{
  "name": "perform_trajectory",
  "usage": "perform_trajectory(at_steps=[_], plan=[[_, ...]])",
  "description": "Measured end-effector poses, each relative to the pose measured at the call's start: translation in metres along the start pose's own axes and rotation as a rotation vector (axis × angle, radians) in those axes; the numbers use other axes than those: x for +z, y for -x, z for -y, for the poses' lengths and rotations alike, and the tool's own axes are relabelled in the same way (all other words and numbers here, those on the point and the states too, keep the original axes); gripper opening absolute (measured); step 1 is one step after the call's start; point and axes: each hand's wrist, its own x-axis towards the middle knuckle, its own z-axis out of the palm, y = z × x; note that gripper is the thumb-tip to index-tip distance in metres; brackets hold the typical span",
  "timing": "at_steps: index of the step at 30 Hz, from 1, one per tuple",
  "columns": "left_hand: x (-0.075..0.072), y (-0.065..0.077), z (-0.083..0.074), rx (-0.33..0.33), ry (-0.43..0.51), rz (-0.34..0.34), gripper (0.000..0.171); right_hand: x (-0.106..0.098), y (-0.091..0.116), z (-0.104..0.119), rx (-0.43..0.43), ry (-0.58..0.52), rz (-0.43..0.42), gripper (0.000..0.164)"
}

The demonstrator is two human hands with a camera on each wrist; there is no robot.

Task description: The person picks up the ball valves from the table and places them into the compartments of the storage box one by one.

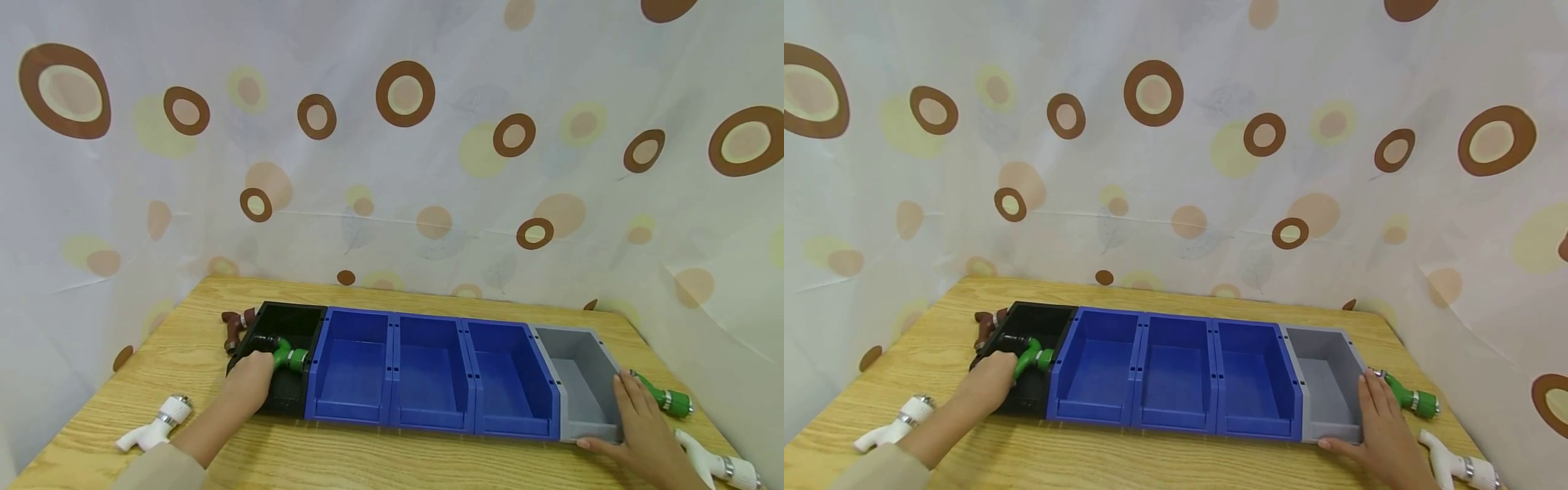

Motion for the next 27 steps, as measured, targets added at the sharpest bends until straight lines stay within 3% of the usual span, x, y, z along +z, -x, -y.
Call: perform_trajectory(at_steps=[10, 16, 22, 27], plan=[[0.0002, -0.0021, 0.0003, -0.006, 0.000, 0.020, 0.011, 0.0000, 0.0003, 0.0004, 0.003, 0.001, -0.003, 0.124], [-0.0030, -0.0002, -0.0022, -0.003, -0.001, -0.015, 0.007, 0.0004, 0.0004, -0.0001, 0.007, 0.002, 0.003, 0.124], [-0.0085, 0.0001, -0.0008, 0.054, -0.014, -0.142, 0.008, -0.0001, 0.0001, 0.0008, 0.005, 0.005, -0.003, 0.124], [-0.0090, 0.0002, 0.0058, 0.154, -0.016, -0.355, 0.013, -0.0015, 0.0003, 0.0017, 0.011, 0.006, 0.005, 0.124]])
